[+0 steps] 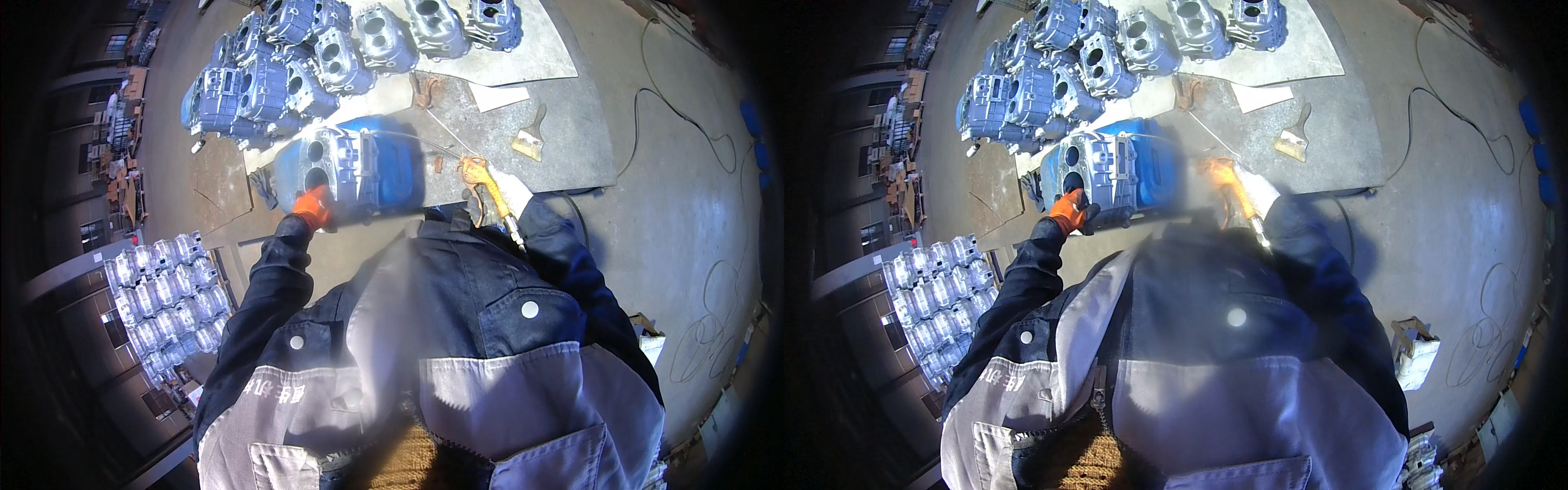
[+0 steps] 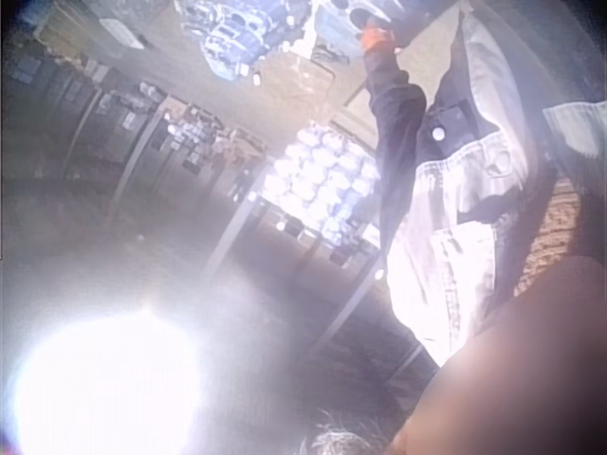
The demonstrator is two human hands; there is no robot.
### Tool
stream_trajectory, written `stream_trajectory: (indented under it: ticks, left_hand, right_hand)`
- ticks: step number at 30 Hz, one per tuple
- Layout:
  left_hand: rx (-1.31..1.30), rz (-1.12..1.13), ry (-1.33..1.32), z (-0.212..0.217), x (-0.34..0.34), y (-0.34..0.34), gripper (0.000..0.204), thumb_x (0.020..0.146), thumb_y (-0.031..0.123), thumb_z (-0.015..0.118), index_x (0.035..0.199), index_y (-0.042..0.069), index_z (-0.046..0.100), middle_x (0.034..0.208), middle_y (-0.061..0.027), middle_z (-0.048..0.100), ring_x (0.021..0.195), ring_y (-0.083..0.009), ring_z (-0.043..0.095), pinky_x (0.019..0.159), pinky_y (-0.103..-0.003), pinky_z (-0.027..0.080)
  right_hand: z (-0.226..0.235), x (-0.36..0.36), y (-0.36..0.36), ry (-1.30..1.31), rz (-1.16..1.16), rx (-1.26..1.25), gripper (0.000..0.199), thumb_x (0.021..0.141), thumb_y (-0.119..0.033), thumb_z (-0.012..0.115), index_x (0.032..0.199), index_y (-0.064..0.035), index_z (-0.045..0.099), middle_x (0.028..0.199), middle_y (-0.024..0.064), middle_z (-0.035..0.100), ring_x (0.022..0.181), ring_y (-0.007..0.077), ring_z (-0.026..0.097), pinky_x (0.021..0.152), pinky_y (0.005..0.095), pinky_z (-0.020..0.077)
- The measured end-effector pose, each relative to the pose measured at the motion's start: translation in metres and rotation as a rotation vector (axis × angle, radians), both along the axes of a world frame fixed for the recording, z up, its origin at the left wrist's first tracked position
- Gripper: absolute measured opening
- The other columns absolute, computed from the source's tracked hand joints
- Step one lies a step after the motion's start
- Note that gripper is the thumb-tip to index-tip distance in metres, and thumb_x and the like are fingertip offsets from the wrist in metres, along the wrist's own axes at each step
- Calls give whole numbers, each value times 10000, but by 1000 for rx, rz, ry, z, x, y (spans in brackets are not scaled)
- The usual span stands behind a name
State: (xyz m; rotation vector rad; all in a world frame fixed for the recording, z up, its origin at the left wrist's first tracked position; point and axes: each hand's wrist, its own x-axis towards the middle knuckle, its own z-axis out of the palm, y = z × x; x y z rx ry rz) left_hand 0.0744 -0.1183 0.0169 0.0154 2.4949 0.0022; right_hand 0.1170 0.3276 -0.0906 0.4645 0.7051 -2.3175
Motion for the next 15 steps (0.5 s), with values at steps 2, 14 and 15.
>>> stream_trajectory:
  ticks: [2,14,15]
  left_hand:
    - [7,-6,-12,-2,-1,-1,530,789,528,621,1075,82,597,1101,-259,613,1027,-441,590,873,-485,469]
    - [16,8,-1,-7,1,-8,575,770,544,617,1117,86,585,1120,-247,608,1036,-440,584,892,-482,461]
    - [7,9,-10,-10,1,-11,564,771,536,620,1118,92,587,1118,-244,609,1032,-438,585,890,-483,462]
  right_hand:
    - [-3,1,1,-9,33,111,388,985,-343,499,1196,-23,558,935,139,653,745,248,668,638,399,575]
    - [1,-6,-3,-25,33,-74,419,1019,-315,417,1270,9,503,1084,152,635,917,277,652,804,398,546]
    - [2,-6,-4,-79,21,-3,417,1021,-309,411,1272,12,501,1090,149,635,924,271,651,813,391,543]
